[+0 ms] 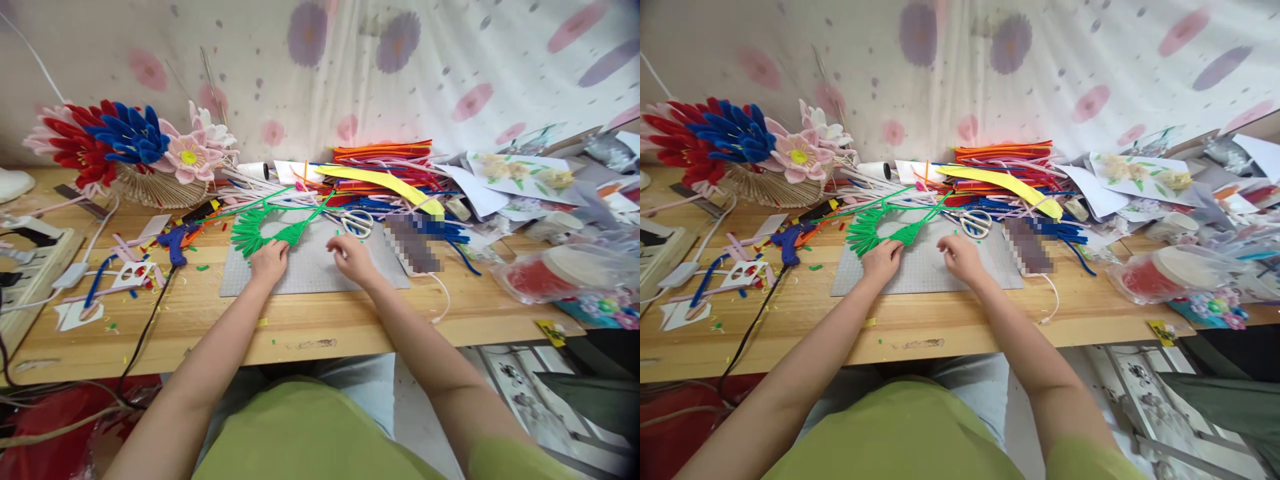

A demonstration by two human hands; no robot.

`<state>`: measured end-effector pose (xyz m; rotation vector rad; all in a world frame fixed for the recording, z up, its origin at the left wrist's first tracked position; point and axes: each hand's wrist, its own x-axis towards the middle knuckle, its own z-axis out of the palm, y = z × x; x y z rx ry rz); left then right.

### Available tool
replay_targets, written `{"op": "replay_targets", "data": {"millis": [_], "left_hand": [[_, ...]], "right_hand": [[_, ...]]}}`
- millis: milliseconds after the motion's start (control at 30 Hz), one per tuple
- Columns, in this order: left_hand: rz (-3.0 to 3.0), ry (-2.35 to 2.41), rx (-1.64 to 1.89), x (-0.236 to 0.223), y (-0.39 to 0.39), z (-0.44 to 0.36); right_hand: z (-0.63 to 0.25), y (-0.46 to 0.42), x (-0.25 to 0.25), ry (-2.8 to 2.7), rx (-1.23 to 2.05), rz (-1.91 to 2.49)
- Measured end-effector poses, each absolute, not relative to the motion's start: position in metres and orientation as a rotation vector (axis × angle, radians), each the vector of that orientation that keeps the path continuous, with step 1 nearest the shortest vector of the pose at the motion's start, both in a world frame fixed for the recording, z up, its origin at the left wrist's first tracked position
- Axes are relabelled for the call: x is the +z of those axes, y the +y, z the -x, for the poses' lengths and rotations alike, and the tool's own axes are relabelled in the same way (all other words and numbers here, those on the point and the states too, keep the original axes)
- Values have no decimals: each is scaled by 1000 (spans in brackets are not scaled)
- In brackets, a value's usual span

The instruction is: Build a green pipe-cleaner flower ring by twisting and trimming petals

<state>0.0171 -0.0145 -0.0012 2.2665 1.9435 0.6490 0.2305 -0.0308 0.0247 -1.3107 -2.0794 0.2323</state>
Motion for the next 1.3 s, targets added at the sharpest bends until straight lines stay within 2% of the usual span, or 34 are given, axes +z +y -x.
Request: {"op": "replay_targets", "data": {"millis": [200, 400, 567, 867, 1033, 1167, 1300], "left_hand": [[-2321, 1899, 595, 0, -17, -16], [-2304, 1924, 607, 2, -18, -16], [-2240, 1954, 729, 2, -16, -15], [-2226, 1967, 811, 1, -13, -15], [-2228, 1960, 889, 1, -12, -11], [-2233, 1913, 944, -1, -11, -6], [-2280, 1889, 1048, 0, -9, -2]], "right_hand": [[-161, -3, 11, -2207, 297, 1138], [-165, -4, 1, -2175, 274, 1138], [-217, -18, 6, -2123, 207, 1219], [-393, -63, 24, -1700, -254, 1772], [-432, -83, 22, -1629, -166, 1974], [-435, -87, 15, -1590, -7, 1997], [-438, -89, 11, -1585, -8, 1981]]}}
